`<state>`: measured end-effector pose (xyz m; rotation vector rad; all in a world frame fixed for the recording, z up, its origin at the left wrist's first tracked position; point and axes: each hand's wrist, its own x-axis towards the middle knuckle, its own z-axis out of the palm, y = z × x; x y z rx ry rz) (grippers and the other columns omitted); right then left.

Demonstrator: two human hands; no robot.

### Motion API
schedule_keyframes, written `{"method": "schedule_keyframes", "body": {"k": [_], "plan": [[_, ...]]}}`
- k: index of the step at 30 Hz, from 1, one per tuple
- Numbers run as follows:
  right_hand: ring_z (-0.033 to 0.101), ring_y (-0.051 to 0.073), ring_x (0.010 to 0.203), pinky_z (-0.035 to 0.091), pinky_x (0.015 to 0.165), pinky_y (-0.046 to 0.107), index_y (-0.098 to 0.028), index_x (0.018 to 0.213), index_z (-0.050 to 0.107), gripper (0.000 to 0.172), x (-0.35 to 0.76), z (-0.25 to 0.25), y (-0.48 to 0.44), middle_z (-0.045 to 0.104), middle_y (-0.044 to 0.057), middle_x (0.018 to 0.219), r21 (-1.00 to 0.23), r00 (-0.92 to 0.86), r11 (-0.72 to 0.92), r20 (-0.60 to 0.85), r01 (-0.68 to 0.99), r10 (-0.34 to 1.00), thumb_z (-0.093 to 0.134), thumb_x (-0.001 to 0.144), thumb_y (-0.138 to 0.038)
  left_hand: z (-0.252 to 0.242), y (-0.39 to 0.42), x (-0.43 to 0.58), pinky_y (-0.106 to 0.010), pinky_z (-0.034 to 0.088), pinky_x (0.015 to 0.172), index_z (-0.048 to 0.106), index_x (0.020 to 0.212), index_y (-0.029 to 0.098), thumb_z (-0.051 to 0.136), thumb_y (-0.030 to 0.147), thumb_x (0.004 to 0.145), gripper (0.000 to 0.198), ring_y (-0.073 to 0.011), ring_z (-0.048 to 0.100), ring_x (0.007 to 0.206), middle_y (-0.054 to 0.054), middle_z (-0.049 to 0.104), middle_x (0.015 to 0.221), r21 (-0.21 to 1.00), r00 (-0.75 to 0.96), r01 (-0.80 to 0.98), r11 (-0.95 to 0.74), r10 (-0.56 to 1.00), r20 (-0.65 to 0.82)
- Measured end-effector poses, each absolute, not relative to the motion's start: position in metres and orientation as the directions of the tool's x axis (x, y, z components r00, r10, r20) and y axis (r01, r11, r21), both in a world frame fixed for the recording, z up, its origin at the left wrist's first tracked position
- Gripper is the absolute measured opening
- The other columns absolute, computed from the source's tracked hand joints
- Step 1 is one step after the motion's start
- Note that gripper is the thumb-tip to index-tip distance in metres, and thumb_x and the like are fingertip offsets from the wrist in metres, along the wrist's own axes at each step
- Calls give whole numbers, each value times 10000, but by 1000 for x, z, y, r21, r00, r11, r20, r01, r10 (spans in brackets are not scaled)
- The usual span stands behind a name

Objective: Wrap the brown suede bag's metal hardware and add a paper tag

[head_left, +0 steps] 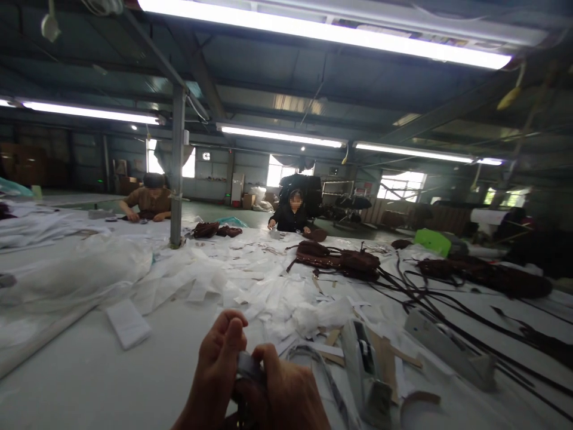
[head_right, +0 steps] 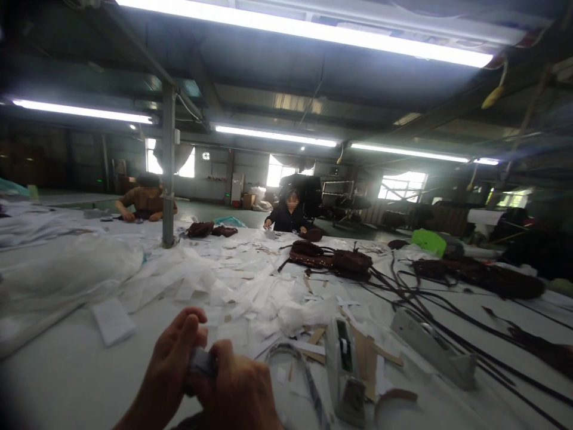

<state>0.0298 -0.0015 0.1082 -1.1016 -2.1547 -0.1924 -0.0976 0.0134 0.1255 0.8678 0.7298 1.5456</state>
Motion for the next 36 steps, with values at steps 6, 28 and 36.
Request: {"method": "schedule_keyframes", "body": {"k": [6,28,36], "plan": [[613,135,420,273,390,226,-206,894,490,335,31,107,0,664,-5,561,-354,-333,632,621,689,710,264,977,-439,141,17,-86,-196,418,470,459,742,217,665,385,808,274,-77,387,398,101,408,441,504,-34,-863,-18,999,-23],[641,162,488,305,447,244,-200,937,489,316,26,135,1,650,-22,571,-308,-348,579,560,754,752,302,978,-451,142,34,-90,-162,284,384,346,711,241,654,566,740,449,-63,263,385,124,319,447,694,-32,-718,-60,998,54],[606,173,421,236,432,282,-195,827,501,291,46,149,17,634,-7,537,61,-586,668,543,742,602,301,988,-331,150,34,-110,-172,307,448,572,894,183,461,595,857,428,-81,411,445,59,481,517,919,339,-74,-387,857,388]]}}
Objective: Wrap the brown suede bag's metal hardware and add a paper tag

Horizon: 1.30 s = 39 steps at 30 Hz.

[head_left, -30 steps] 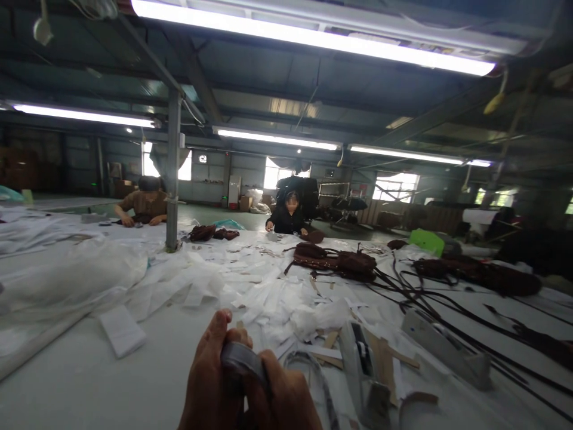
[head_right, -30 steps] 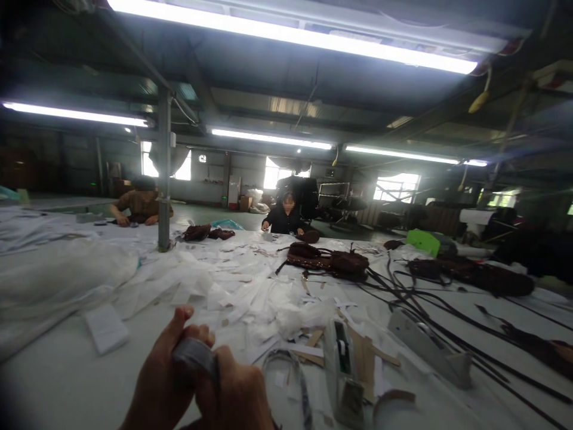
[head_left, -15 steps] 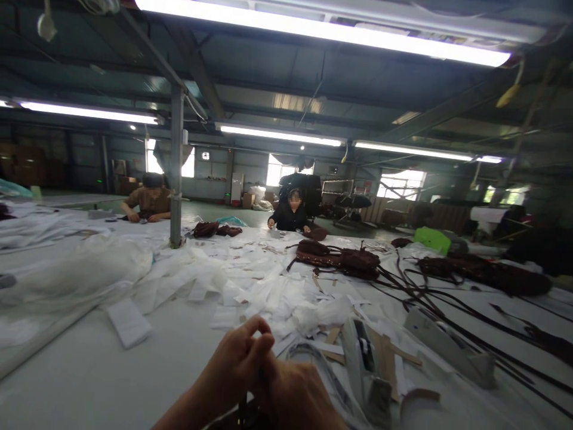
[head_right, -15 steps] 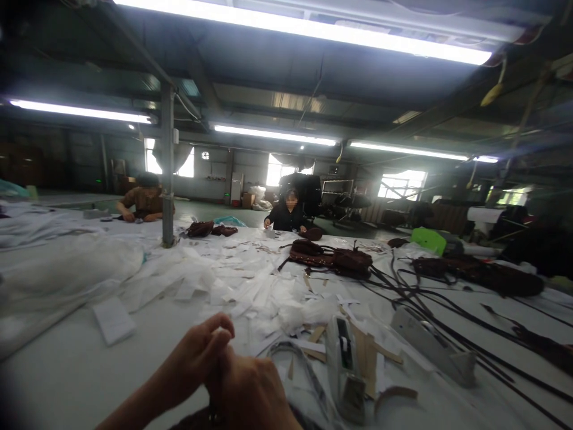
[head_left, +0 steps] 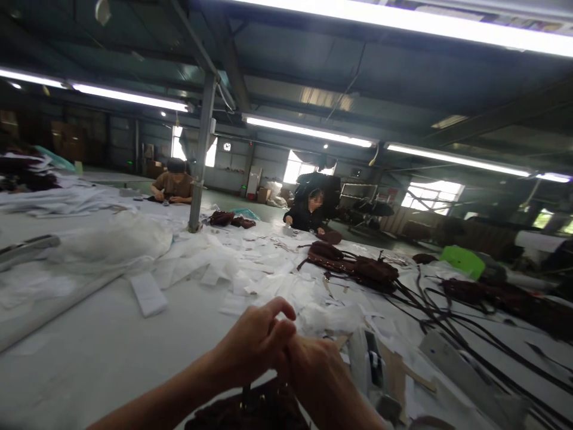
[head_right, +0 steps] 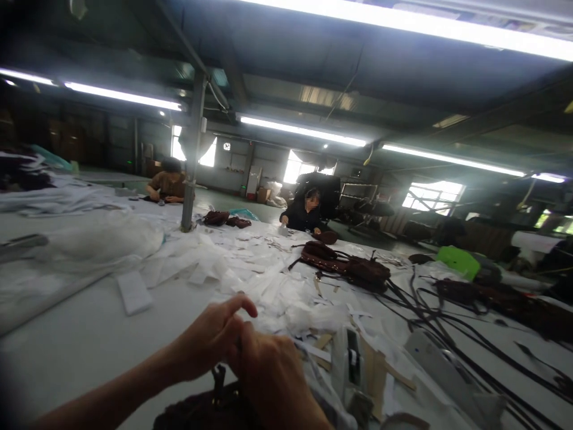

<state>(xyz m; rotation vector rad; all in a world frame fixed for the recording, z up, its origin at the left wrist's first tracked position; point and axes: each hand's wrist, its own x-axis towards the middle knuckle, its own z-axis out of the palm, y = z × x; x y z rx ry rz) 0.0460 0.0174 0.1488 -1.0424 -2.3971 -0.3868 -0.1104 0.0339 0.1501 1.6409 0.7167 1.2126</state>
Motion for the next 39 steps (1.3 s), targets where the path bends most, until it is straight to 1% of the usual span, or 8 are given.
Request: {"method": "schedule_keyframes", "body": {"k": [9,13,16,19,24,31,36,39], "plan": [[534,137,372,264,409,236,-210,854,471,263,22,162,20,583,-37,501,-252,-369,604,599,756,711,340,956,-413,186,42,-98,-156,255,354,457,826,237,555,579,806,356,-65,257,385,110,368,509,674,-188,-697,-247,969,161],[609,188,414,216,420,265,-170,922,507,221,41,157,30,627,1,504,16,-500,567,492,824,713,335,960,-304,179,53,-114,-171,310,402,605,792,176,558,588,794,414,-87,420,441,47,493,547,918,174,-268,-294,922,346],[648,196,486,246,456,266,-155,996,525,217,50,166,32,681,35,593,111,-594,622,462,775,658,366,959,-298,187,53,-120,-173,302,417,639,776,162,665,477,757,317,-103,481,459,21,555,537,915,408,-3,-404,835,370],[622,166,498,289,467,242,-188,946,518,224,41,180,31,664,4,604,-66,-511,639,542,766,668,445,934,-400,200,52,-112,-151,243,378,547,713,178,656,456,775,305,-60,376,382,77,447,460,911,273,-241,-334,878,393],[546,133,448,315,457,223,-221,820,473,242,22,188,38,593,-32,550,-293,-296,585,644,756,705,388,949,-406,201,61,-100,-142,284,377,467,743,208,688,542,720,401,-41,293,371,124,365,485,638,-19,-750,-175,970,244],[601,172,463,220,451,272,-186,878,512,189,43,194,51,647,12,579,56,-596,662,496,748,632,407,939,-331,204,69,-122,-165,322,406,617,827,153,660,518,753,375,-103,496,459,29,542,536,909,362,-118,-399,835,413],[529,119,448,314,458,216,-221,827,467,186,24,207,44,585,-39,564,-252,-397,667,640,701,658,434,932,-371,220,66,-111,-148,267,370,492,761,204,694,444,750,314,-46,314,354,112,394,460,736,119,-634,-239,910,398],[538,131,435,303,449,229,-219,814,467,207,20,206,48,595,-27,553,-202,-371,650,682,732,630,377,946,-349,211,72,-111,-144,272,381,489,809,219,659,501,770,332,-42,272,353,130,361,446,629,63,-756,-178,938,341]]}}
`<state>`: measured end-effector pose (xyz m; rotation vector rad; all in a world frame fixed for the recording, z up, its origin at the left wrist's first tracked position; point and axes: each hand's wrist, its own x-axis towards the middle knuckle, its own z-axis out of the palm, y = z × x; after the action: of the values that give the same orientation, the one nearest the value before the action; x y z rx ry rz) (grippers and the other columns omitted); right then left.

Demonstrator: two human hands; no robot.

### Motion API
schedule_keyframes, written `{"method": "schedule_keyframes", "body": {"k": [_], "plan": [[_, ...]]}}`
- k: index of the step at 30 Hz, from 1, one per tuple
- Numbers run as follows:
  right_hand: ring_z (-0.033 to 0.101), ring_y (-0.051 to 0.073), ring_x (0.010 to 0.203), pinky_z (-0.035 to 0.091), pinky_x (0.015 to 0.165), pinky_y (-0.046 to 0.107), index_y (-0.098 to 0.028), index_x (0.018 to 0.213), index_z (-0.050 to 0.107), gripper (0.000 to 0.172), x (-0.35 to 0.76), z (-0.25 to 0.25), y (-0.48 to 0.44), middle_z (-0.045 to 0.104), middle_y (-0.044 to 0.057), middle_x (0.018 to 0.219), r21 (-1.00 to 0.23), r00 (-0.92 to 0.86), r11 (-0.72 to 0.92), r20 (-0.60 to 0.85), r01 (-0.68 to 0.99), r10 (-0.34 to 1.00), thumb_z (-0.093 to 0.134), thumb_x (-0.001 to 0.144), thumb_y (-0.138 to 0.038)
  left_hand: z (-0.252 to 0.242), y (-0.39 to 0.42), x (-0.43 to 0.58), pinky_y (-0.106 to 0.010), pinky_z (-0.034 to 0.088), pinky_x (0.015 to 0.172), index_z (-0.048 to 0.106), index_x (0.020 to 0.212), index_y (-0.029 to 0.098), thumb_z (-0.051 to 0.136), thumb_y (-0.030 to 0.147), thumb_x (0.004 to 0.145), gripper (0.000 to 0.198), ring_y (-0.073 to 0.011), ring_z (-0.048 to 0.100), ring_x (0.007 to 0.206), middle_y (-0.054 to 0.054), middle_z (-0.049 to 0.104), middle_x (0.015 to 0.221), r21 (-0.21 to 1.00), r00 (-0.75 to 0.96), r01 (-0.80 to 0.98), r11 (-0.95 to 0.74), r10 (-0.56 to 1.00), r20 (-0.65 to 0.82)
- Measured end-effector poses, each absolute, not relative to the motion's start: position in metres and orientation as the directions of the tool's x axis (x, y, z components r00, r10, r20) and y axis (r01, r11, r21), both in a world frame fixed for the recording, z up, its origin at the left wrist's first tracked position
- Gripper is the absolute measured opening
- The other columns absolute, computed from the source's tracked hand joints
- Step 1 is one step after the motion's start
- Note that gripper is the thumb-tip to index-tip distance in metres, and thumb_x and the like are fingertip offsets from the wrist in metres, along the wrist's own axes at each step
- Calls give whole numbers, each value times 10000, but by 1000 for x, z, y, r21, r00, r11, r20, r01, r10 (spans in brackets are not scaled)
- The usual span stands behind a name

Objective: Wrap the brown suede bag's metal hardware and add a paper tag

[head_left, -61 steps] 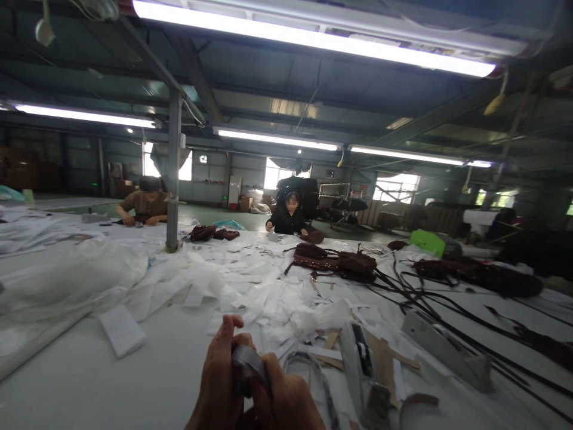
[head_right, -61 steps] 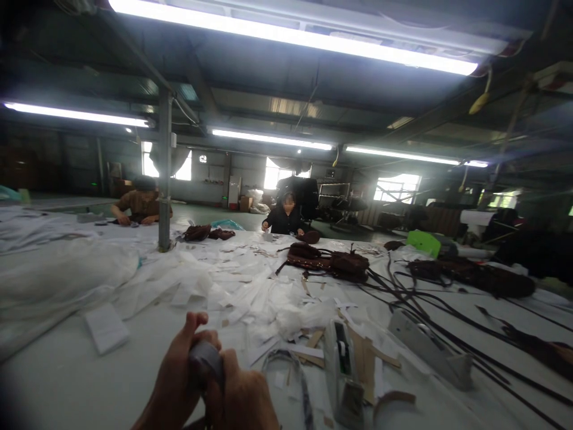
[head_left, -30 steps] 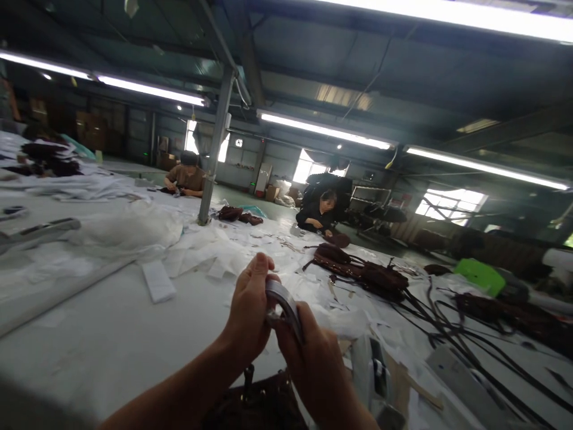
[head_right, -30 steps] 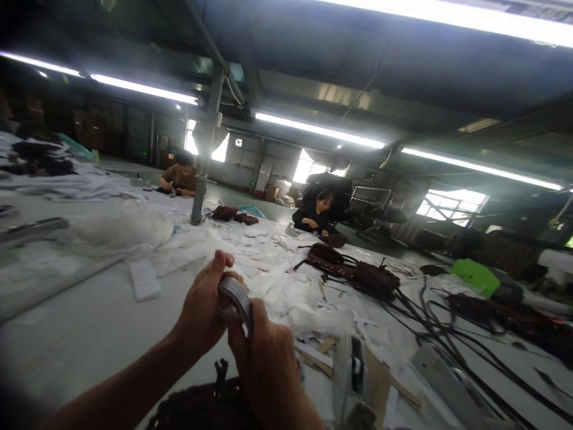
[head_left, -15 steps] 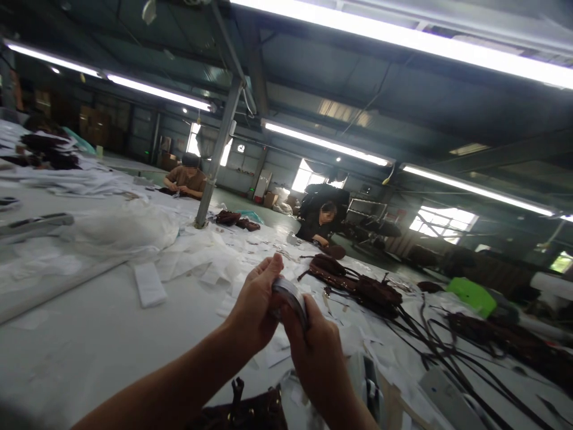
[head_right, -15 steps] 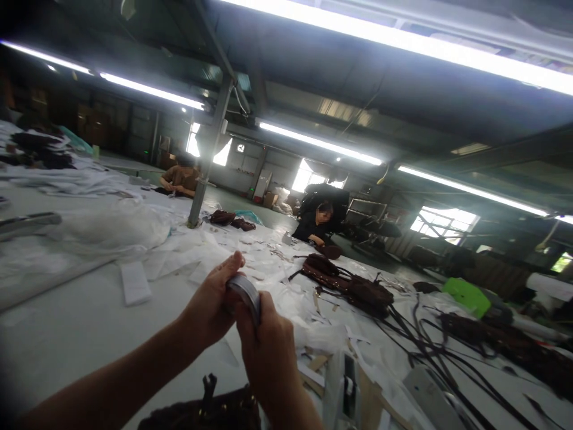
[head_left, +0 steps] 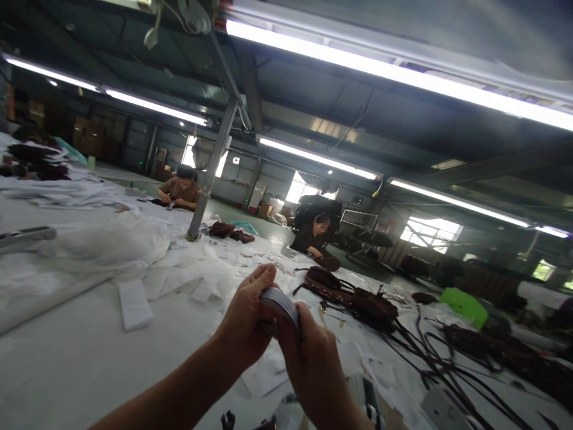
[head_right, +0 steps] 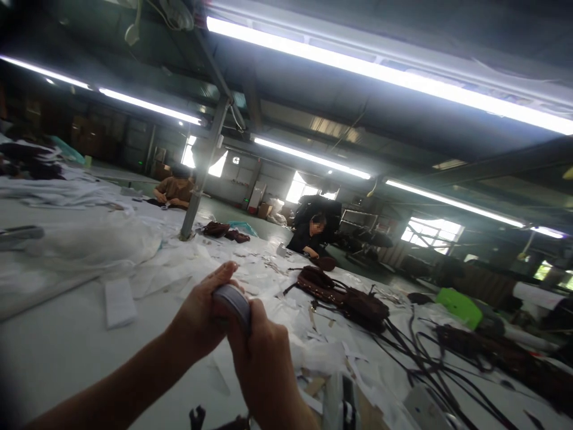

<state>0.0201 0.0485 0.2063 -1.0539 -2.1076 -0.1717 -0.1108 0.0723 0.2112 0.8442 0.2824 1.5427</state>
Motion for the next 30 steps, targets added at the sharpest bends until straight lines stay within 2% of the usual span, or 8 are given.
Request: {"method": "schedule_keyframes", "body": {"k": [4,6,12,15,18,22,25,30], "plan": [[590,185,423,223,448,280,-188,846,520,172,34,206,58,635,14,527,79,-534,598,554,797,639,380,919,-256,205,77,-119,-151,271,379,590,879,172,564,636,771,477,-73,401,402,60,491,485,869,283,-352,-347,846,452],[603,187,445,231,456,281,-182,871,529,145,37,209,57,648,19,545,95,-576,635,536,767,617,405,903,-248,211,74,-119,-150,245,365,587,824,163,628,586,751,432,-72,401,387,55,495,466,880,327,-206,-427,818,473],[534,118,428,294,447,225,-226,786,475,208,22,220,45,591,-38,547,-218,-387,650,652,728,652,414,925,-367,222,73,-105,-150,257,380,421,716,226,672,452,778,344,-54,273,348,122,368,395,643,75,-745,-176,936,344],[571,137,446,293,447,235,-221,797,489,204,25,214,49,610,-25,550,-188,-361,597,643,780,675,386,934,-333,208,82,-104,-158,256,397,426,721,223,621,522,792,364,-57,240,360,129,318,387,609,108,-786,-107,946,305],[612,169,445,241,434,264,-202,786,518,141,37,205,55,641,-1,539,33,-470,550,564,834,679,434,894,-238,198,85,-107,-175,254,407,556,829,193,575,606,782,416,-75,346,399,83,448,470,847,198,-436,-304,885,420],[643,162,491,255,452,258,-191,838,570,71,46,205,55,674,2,583,105,-572,618,522,779,633,515,862,-229,204,78,-109,-187,220,403,587,832,189,662,527,749,355,-97,406,406,58,510,456,866,319,-58,-497,812,488],[590,131,488,303,473,227,-201,866,550,175,39,213,50,648,-19,604,-62,-499,660,603,748,622,534,881,-374,216,74,-105,-167,214,367,517,768,206,660,520,753,345,-68,344,354,99,426,424,870,219,-324,-372,865,451],[481,107,435,319,441,201,-226,742,488,265,23,220,48,548,-49,525,-265,-339,646,677,715,654,417,924,-405,222,78,-101,-151,256,354,406,702,223,737,475,690,416,-44,279,351,128,361,451,627,-23,-759,-175,970,242]]}}
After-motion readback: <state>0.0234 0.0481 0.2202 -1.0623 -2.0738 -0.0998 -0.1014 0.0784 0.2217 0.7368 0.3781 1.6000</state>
